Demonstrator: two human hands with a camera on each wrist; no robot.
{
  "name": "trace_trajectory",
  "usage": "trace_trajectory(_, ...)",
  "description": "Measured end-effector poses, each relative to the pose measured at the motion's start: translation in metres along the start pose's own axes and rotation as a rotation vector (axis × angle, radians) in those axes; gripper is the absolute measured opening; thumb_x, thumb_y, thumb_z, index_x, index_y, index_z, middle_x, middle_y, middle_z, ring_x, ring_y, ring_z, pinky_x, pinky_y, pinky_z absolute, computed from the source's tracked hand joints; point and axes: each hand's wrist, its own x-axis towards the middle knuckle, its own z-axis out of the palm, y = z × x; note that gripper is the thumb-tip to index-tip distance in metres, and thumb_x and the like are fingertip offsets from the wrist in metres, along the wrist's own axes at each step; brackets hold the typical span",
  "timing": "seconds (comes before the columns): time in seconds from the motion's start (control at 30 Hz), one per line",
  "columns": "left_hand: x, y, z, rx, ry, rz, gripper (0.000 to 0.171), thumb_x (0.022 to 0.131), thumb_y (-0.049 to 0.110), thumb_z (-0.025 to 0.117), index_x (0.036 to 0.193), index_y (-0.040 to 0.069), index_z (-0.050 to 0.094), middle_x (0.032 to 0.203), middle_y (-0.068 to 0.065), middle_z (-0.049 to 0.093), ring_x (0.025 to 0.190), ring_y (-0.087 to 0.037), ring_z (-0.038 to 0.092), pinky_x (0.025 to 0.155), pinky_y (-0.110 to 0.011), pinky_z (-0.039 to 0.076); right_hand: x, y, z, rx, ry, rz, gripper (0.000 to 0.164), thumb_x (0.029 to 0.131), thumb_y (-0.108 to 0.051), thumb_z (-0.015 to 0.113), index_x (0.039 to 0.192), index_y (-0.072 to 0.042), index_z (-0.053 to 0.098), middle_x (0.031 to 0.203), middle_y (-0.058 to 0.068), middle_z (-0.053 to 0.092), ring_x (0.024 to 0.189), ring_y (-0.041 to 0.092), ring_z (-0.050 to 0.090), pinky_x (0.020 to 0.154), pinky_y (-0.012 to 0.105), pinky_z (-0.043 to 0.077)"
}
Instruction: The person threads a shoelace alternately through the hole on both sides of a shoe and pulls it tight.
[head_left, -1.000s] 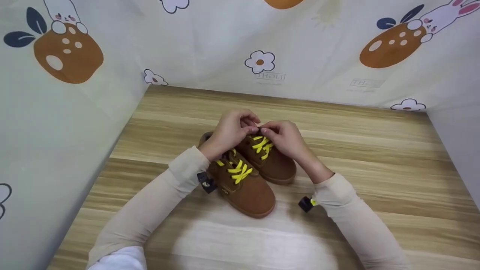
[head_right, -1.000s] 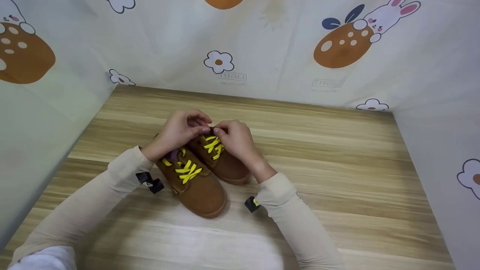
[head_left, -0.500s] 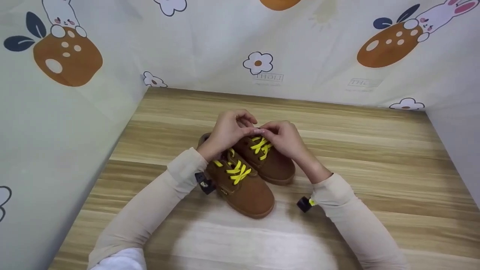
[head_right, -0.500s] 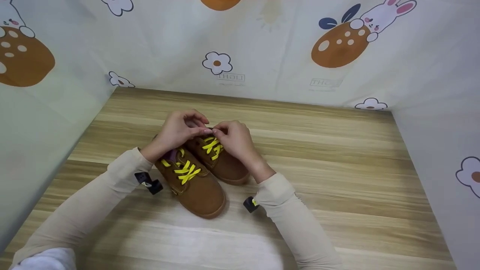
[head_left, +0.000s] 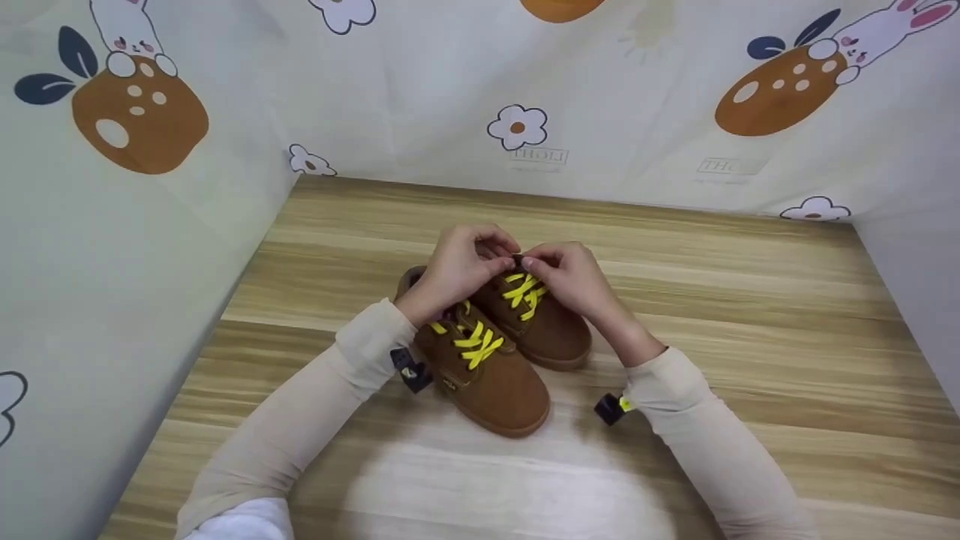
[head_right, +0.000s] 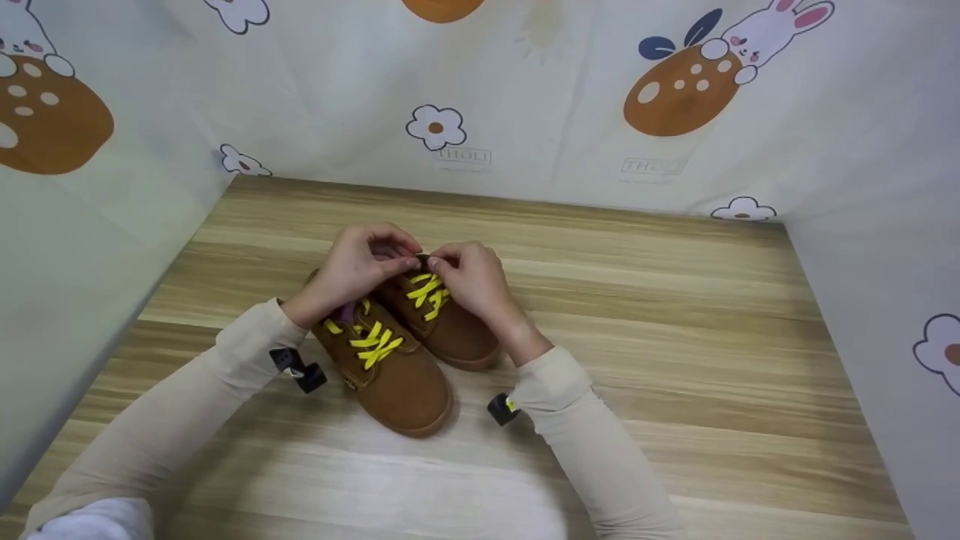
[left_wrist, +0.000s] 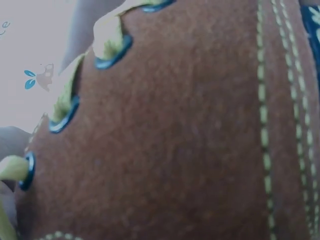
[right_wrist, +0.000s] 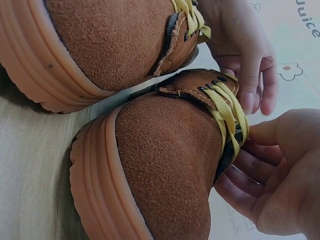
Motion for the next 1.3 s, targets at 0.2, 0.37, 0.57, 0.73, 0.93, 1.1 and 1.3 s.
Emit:
trace_trajectory(0.2, -0.001, -0.001, 0.0, -0.016, -0.022, 0.018, 0.011, 0.085, 0.0, 0.072, 0.095, 0.004, 0.075, 0.09, -0.013, 0.074, 0.078, -0.017, 0.069, 0.072, -0.025, 0.057, 0.0, 0.0, 0.0, -0.002, 0.002, 0.013, 0.021, 0.097, -0.017, 0.061, 0.107, -0.005, 0.076, 0.105, 0.012, 0.076, 0.095, 0.019, 0.068, 0.084, 0.03, 0.052)
trace_trajectory(0.37, -0.002, -0.004, 0.0, 0.004, 0.016, 0.019, 0.01, 0.084, -0.002, 0.071, 0.091, 0.004, 0.075, 0.089, -0.013, 0.074, 0.077, -0.017, 0.069, 0.071, -0.024, 0.057, 0.0, 0.001, 0.001, 0.016, 0.003, 0.024, 0.022, 0.097, -0.017, 0.061, 0.107, -0.004, 0.076, 0.106, 0.012, 0.076, 0.098, 0.021, 0.068, 0.087, 0.033, 0.053)
trace_trajectory(0.57, -0.002, -0.005, 0.001, 0.002, 0.028, 0.015, 0.009, 0.083, -0.002, 0.072, 0.09, 0.003, 0.075, 0.089, -0.014, 0.074, 0.077, -0.018, 0.069, 0.071, -0.025, 0.057, -0.001, 0.0, 0.002, 0.021, 0.001, 0.024, 0.022, 0.097, -0.017, 0.061, 0.107, -0.004, 0.076, 0.105, 0.013, 0.076, 0.097, 0.021, 0.068, 0.087, 0.032, 0.053)
trace_trajectory(0.73, 0.001, -0.002, 0.002, 0.05, 0.008, -0.017, 0.009, 0.083, 0.001, 0.074, 0.091, 0.006, 0.075, 0.087, -0.011, 0.075, 0.078, -0.016, 0.07, 0.07, -0.021, 0.055, -0.002, 0.0, 0.001, 0.025, 0.008, 0.018, 0.022, 0.097, -0.018, 0.061, 0.107, -0.005, 0.076, 0.104, 0.012, 0.076, 0.093, 0.017, 0.066, 0.084, 0.029, 0.051)
trace_trajectory(0.93, 0.004, 0.002, 0.002, 0.092, -0.01, -0.071, 0.015, 0.084, 0.004, 0.076, 0.098, 0.007, 0.073, 0.092, -0.009, 0.073, 0.081, -0.017, 0.07, 0.069, -0.021, 0.054, -0.002, 0.006, 0.003, 0.114, 0.01, 0.031, 0.025, 0.101, -0.019, 0.055, 0.107, -0.003, 0.074, 0.103, 0.012, 0.074, 0.086, 0.01, 0.064, 0.078, 0.024, 0.053)
trace_trajectory(1.1, 0.005, 0.003, -0.002, 0.105, -0.06, -0.105, 0.018, 0.086, 0.004, 0.073, 0.104, 0.007, 0.073, 0.103, -0.008, 0.074, 0.089, -0.019, 0.073, 0.071, -0.023, 0.056, 0.001, 0.001, 0.005, 0.094, 0.059, -0.017, 0.016, 0.097, -0.016, 0.063, 0.1, -0.003, 0.072, 0.095, 0.012, 0.072, 0.08, 0.011, 0.061, 0.073, 0.021, 0.05)
trace_trajectory(1.3, 0.005, 0.004, -0.01, 0.193, -0.121, 0.023, 0.019, 0.092, 0.017, 0.067, 0.105, 0.007, 0.076, 0.105, -0.009, 0.075, 0.094, -0.02, 0.07, 0.085, -0.029, 0.055, -0.009, -0.03, -0.006, 0.093, 0.331, -0.176, 0.012, 0.096, -0.015, 0.065, 0.095, -0.004, 0.069, 0.09, 0.012, 0.072, 0.078, 0.016, 0.065, 0.07, 0.018, 0.051)
